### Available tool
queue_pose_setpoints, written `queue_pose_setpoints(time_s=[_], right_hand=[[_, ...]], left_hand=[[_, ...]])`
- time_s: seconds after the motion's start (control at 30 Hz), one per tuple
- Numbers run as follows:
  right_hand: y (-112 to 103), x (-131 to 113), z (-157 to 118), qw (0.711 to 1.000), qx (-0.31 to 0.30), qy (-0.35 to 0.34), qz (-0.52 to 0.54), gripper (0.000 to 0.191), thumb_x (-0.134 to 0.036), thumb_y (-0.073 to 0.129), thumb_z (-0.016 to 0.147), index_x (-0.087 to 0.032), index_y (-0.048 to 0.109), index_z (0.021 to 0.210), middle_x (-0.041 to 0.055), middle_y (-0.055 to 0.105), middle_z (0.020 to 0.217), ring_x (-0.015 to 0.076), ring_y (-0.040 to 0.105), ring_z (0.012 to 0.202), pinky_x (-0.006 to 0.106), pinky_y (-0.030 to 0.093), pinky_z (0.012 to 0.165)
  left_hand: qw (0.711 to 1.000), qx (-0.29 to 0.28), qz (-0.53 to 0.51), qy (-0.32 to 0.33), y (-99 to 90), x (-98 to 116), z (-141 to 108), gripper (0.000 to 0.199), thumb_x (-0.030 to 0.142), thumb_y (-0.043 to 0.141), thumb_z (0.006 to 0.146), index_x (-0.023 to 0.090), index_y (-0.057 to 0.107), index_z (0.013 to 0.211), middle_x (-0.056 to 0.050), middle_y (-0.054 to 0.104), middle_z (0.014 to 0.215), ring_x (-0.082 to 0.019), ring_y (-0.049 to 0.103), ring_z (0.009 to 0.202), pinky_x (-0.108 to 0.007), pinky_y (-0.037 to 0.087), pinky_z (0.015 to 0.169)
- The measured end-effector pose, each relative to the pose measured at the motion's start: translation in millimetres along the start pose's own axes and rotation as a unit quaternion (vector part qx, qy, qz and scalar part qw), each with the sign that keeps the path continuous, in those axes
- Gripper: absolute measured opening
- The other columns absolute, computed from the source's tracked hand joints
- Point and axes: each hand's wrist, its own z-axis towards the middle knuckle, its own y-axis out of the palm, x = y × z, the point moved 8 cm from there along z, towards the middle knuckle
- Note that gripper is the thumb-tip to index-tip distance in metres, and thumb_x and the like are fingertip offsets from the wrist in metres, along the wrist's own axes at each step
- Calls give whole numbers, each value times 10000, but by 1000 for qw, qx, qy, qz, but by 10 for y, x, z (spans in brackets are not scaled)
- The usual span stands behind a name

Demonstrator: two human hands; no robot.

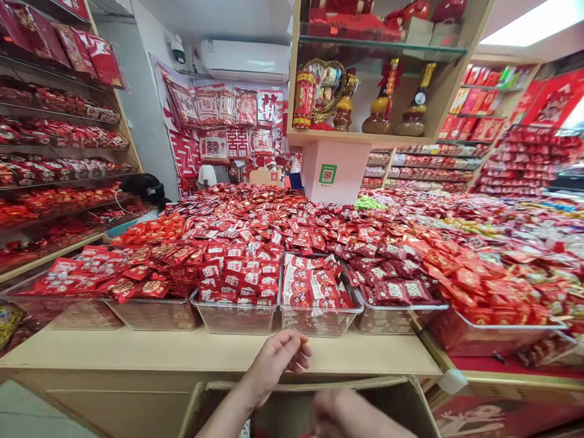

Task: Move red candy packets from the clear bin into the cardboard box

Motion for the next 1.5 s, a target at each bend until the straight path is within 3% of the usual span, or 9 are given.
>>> queue_pose_setpoints(time_s=[0.1, 0.2, 0.37, 0.63, 0.9, 1.0, 1.23, 1.33, 1.5], right_hand=[[-454, 20, 84, 990, 132, -20, 50, 157, -216, 424, 791, -154, 542, 709, 0, 566, 671, 114, 502, 650, 216, 390, 591], [-646, 115, 210, 967, 196, -18, 165, 171, -308, 444, 778, -161, 505, 717, -20, 509, 605, 94, 468, 539, 206, 375, 506], [-490, 263, 426, 922, 215, -20, 322, 298, -415, 546, 701, -158, 509, 849, -13, 531, 622, 98, 488, 535, 209, 387, 486], [-467, 306, 398, 935, 236, -24, 264, 243, -379, 526, 729, -141, 539, 683, -17, 505, 576, 86, 428, 521, 208, 366, 500], [-203, 308, 401, 911, 203, -41, 357, 237, -343, 564, 711, -176, 490, 861, 20, 572, 738, 131, 545, 652, 238, 437, 565], [-480, 322, 311, 917, 260, -43, 301, 179, -334, 540, 721, -175, 487, 784, 23, 575, 708, 133, 545, 645, 240, 437, 573], [-1898, 530, 14, 888, 450, 86, -31, 175, -322, 551, 659, -166, 538, 737, 22, 596, 649, 136, 542, 582, 241, 404, 557], [-2051, 632, 89, 888, 405, 150, -156, 116, -296, 539, 650, -180, 539, 654, 8, 590, 604, 137, 533, 562, 226, 357, 521], [-1917, 716, 249, 883, 341, 193, -259, 123, -270, 503, 678, -189, 521, 586, 13, 600, 592, 142, 531, 569, 221, 299, 500]], left_hand=[[997, -67, -27, -17, 116, 10, -30, 457, 526, 411, 760, 143, 567, 952, -78, 631, 786, -160, 584, 679, -245, 414, 562], [995, -88, 42, 2, 174, 47, -37, 386, 409, 623, 658, 150, 587, 942, -53, 631, 792, -167, 574, 738, -255, 427, 647], [999, -6, 40, 8, 63, 30, 9, 318, 267, 653, 660, 157, 546, 938, -21, 622, 747, -115, 565, 607, -230, 442, 576], [998, 6, 67, 9, 71, 23, 53, 277, 321, 608, 698, 159, 560, 918, -1, 601, 692, -117, 540, 613, -213, 432, 548], [995, 63, 59, 47, -30, 83, 46, 221, 307, 583, 725, 166, 552, 892, -9, 606, 764, -130, 550, 700, -221, 454, 602], [996, 69, 44, 45, -42, 78, 37, 217, 325, 539, 755, 177, 518, 913, -15, 602, 794, -130, 571, 682, -236, 450, 587], [996, 41, 74, 19, -2, 37, 37, 170, 295, 560, 734, 162, 525, 834, -6, 606, 685, -123, 568, 623, -237, 425, 568], [996, 36, 80, 10, 0, 19, 40, 173, 295, 570, 723, 161, 532, 825, -4, 604, 683, -122, 568, 617, -235, 422, 562], [996, 33, 85, 13, -14, -10, 50, 172, 298, 566, 723, 160, 532, 821, 2, 595, 673, -125, 575, 616, -234, 426, 554]])
